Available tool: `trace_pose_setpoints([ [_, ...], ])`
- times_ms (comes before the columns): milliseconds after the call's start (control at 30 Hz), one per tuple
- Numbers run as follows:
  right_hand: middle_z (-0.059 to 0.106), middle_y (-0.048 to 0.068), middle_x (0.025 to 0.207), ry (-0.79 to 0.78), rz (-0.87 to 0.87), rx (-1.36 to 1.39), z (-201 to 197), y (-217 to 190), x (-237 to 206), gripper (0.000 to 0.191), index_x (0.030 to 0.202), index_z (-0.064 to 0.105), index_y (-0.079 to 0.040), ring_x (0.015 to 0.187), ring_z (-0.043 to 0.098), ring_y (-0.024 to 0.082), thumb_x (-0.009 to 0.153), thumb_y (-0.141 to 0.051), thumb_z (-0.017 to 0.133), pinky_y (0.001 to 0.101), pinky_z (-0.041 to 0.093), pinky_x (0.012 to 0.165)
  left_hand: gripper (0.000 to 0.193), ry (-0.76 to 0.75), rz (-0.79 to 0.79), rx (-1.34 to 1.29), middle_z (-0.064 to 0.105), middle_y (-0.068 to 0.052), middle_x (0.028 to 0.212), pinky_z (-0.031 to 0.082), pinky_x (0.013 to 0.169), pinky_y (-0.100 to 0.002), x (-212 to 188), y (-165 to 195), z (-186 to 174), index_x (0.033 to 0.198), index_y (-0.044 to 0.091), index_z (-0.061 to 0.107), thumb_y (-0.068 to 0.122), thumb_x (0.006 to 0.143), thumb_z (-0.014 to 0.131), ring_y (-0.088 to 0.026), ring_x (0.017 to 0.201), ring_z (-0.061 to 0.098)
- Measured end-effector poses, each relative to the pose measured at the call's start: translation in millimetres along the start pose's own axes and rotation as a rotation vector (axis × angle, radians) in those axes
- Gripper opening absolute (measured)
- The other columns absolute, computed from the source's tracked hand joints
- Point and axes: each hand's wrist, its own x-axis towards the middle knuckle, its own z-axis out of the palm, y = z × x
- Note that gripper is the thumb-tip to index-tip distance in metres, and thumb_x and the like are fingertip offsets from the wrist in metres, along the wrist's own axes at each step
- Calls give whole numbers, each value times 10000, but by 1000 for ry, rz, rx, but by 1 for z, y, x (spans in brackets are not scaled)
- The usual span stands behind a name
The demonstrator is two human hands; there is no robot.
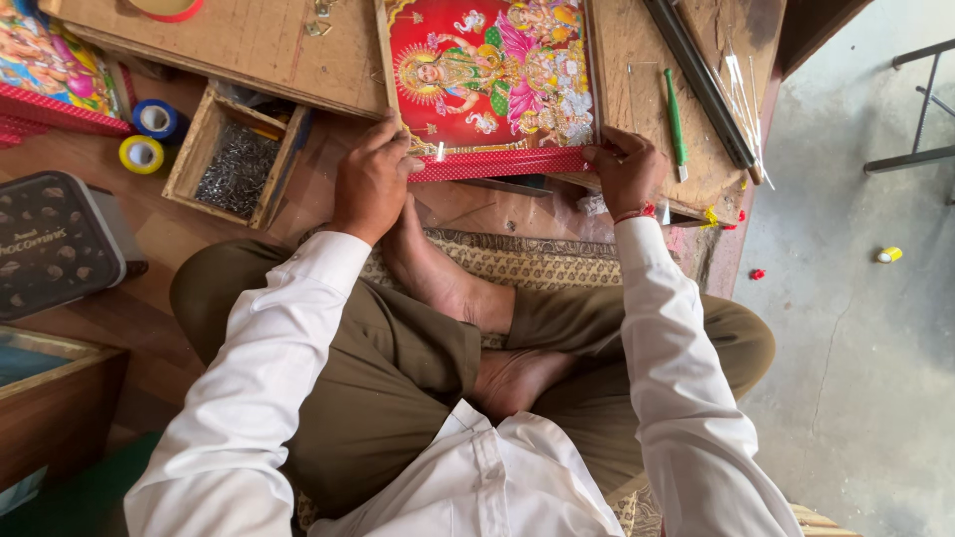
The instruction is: The person sits cross-legged and assembles small decorative frames by applying red patterned tape to the edges, inserting a printed image, and covering it with a clear plastic sheet. The person handles the frames one at a time, adjusting the tape and plastic, and places finished units on the table.
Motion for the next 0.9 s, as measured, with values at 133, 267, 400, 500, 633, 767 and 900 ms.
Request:
trace_pose_setpoints([
  [133, 792, 61, 999, -21, 91, 98, 2, 3, 3, 388, 1082, 801, -75, 847, 769, 143, 707, -118, 893, 261, 637, 756, 273, 9, 44, 47, 632, -296, 1355, 537, 1023, -424, 1, 0, -1, 1105, -104, 723, 5, 857, 758, -415, 1219, 644],
  [267, 790, 81, 1001, 16, -55, -51, 2, 9, 3, 364, 1054, 829, -90, 827, 759, 181, 707, -136, 931, 292, 602, 768, 296, 11, 79, 61, 622, -295, 1354, 522, 1044, -440, 0, -1, -1, 1119, -113, 714, 21, 859, 762, -421, 1232, 622],
  [400, 781, 89, 1032, 32, -165, -37, 2, 19, 2, 358, 1059, 830, -87, 863, 755, 196, 723, -149, 941, 300, 602, 786, 302, -2, 93, 43, 601, -301, 1382, 520, 1055, -436, -3, -3, -2, 1146, -127, 704, -27, 862, 729, -428, 1266, 603],
  [500, 780, 89, 1029, 44, -172, -35, 4, 25, 2, 346, 1042, 835, -89, 864, 756, 200, 719, -153, 941, 303, 604, 788, 301, 0, 89, 39, 588, -301, 1401, 522, 1063, -428, -5, -3, -1, 1159, -133, 697, -52, 870, 714, -424, 1282, 598],
  [633, 771, 94, 1017, 54, -178, -22, 5, 23, 2, 355, 1036, 828, -86, 855, 752, 212, 707, -161, 941, 315, 600, 775, 309, 4, 77, 59, 585, -302, 1398, 529, 1041, -432, -5, 2, 0, 1147, -136, 700, -58, 849, 723, -429, 1257, 608],
  [767, 768, 95, 1029, 19, -199, -53, -2, 14, 1, 351, 1074, 833, -106, 856, 753, 225, 739, -154, 926, 330, 602, 781, 248, -4, -89, -129, 574, -240, 1459, 587, 981, -384, -2, 9, -1, 1103, -96, 709, -85, 861, 656, -376, 1222, 668],
  [900, 749, 109, 1059, -26, -241, -81, -11, 9, 0, 425, 1145, 826, -113, 883, 740, 242, 738, -173, 934, 347, 599, 796, 219, -22, -85, -182, 564, -247, 1472, 579, 948, -401, 3, 11, -2, 987, -85, 702, 18, 804, 763, -378, 1176, 682],
])
